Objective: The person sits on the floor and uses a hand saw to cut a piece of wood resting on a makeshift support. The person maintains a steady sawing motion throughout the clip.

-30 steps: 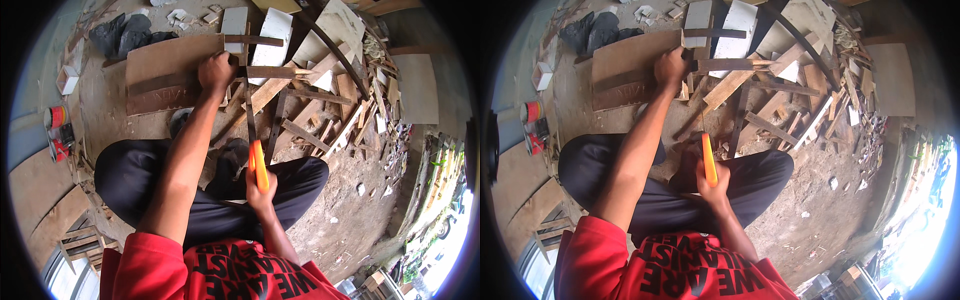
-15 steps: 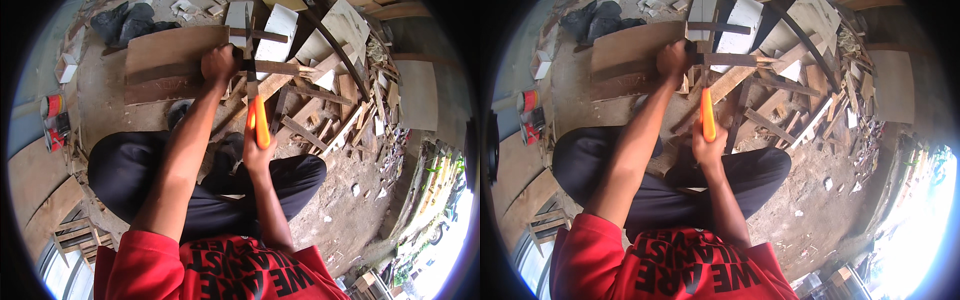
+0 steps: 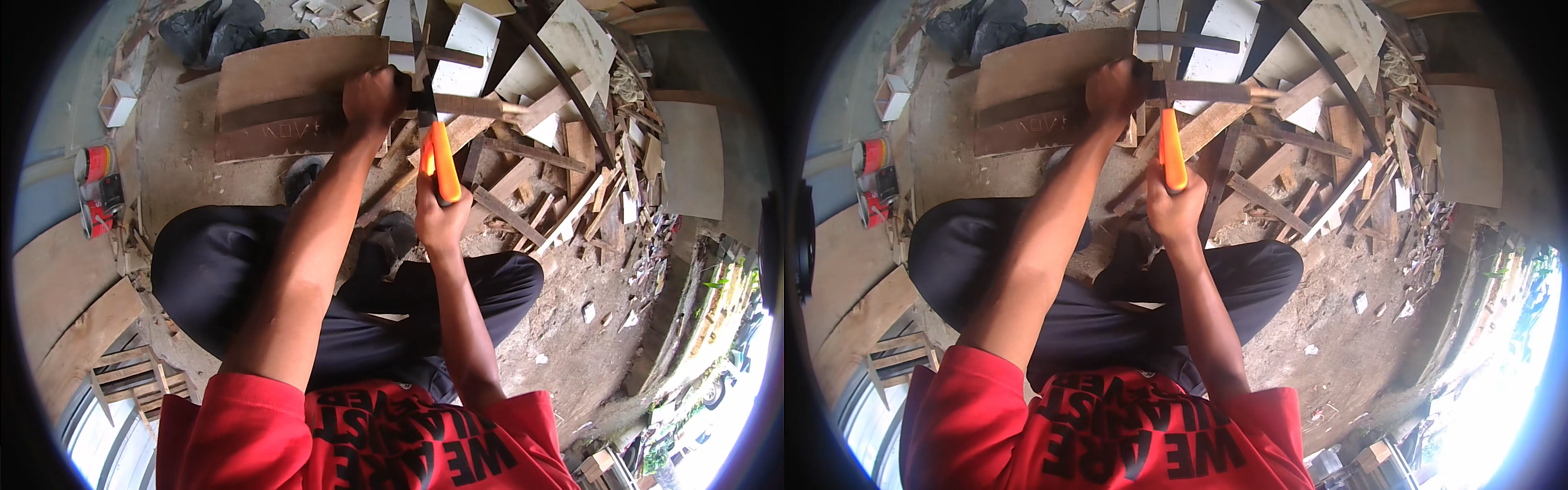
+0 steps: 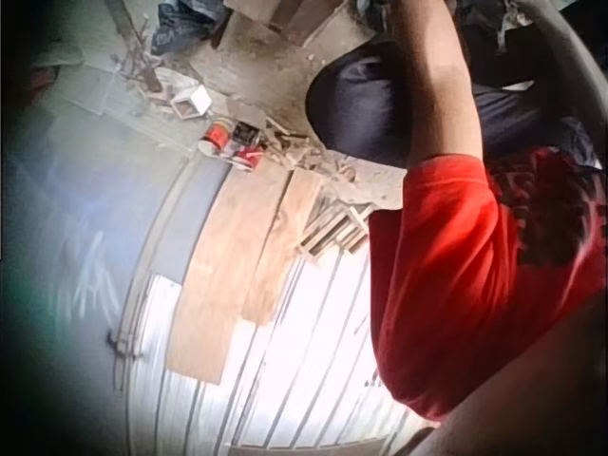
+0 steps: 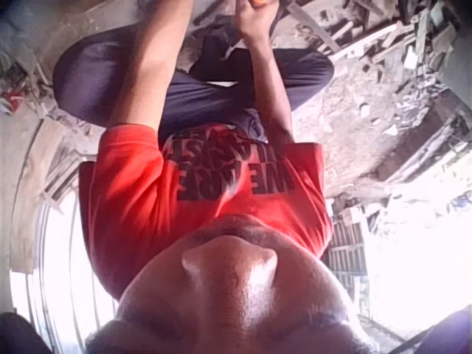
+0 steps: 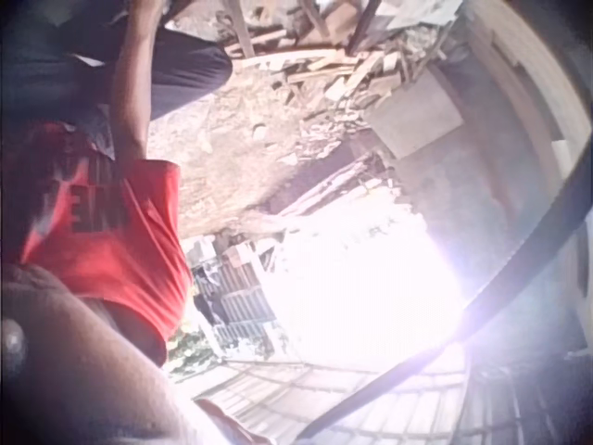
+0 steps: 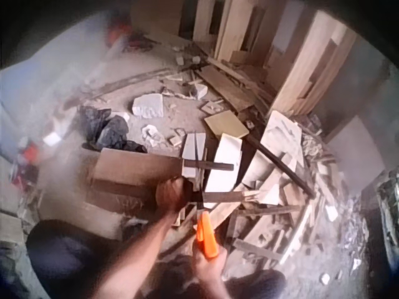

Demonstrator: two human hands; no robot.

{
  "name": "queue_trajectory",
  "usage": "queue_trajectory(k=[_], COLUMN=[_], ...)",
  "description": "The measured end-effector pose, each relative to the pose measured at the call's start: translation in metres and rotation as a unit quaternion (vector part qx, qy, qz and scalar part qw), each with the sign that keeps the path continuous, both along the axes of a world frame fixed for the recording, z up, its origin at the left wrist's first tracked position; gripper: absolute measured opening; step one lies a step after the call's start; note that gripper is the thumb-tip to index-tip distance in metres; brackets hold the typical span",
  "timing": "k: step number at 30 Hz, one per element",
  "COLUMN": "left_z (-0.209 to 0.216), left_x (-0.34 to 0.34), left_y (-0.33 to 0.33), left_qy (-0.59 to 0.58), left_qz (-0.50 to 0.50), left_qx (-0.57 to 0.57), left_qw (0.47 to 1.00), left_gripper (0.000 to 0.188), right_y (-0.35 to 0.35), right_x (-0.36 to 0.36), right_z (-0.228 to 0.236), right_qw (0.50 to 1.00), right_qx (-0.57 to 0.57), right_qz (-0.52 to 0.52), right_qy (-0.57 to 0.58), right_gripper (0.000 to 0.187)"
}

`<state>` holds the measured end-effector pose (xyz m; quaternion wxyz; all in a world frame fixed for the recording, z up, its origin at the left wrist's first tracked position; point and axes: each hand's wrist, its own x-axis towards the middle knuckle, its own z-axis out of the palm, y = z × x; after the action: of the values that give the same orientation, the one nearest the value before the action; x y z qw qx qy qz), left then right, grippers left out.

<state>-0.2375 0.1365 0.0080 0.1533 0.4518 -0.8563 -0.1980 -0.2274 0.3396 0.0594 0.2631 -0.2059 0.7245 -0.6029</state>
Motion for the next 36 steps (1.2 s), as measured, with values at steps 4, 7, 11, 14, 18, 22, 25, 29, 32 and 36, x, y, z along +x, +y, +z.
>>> queue_trajectory(k=[4,7,11,14,18,22,25,29,32,36], left_z=[-0.012,-0.010,-0.007,-0.009,-0.011,-0.006,0.000,-0.017,-0.003,-0.007], left_x=[0.009,0.007,0.004,0.004,0.001,-0.002,-0.005,-0.001,-0.005,-0.003], left_y=[-0.001,0.003,0.003,0.003,0.005,0.003,0.003,-0.001,0.007,0.009], left_qy=[0.094,0.103,0.066,0.123,0.108,0.076,-0.012,0.013,0.055,0.049], left_qz=[-0.078,-0.065,-0.052,-0.052,0.003,-0.012,0.025,0.035,0.024,0.013], left_qx=[-0.078,-0.066,-0.051,-0.085,-0.075,-0.062,-0.016,-0.049,-0.073,-0.060], left_qw=[0.989,0.990,0.995,0.987,0.991,0.995,0.999,0.998,0.996,0.997], left_gripper=[0.020,0.019,0.017,0.021,0.025,0.028,0.027,0.023,0.015,0.019], right_y=[0.015,0.007,-0.001,0.000,-0.004,0.001,0.017,0.076,0.144,0.128], right_x=[0.035,0.037,0.034,0.034,0.027,0.016,0.022,0.065,0.093,0.080], right_z=[-0.011,-0.007,-0.002,-0.013,-0.014,-0.009,-0.012,0.007,0.018,0.041], right_qw=[0.997,0.990,0.996,0.998,0.998,1.000,0.998,0.994,0.982,0.993], right_qx=[-0.031,-0.038,-0.019,-0.013,0.004,-0.006,0.009,0.080,0.118,0.078], right_qz=[-0.043,-0.082,-0.080,-0.067,-0.035,-0.024,-0.020,0.018,0.055,0.029], right_qy=[-0.054,-0.109,-0.025,0.011,0.058,0.013,0.060,0.076,0.140,0.081], right_gripper=[0.030,0.023,0.025,0.026,0.027,0.026,0.024,0.020,0.017,0.009])
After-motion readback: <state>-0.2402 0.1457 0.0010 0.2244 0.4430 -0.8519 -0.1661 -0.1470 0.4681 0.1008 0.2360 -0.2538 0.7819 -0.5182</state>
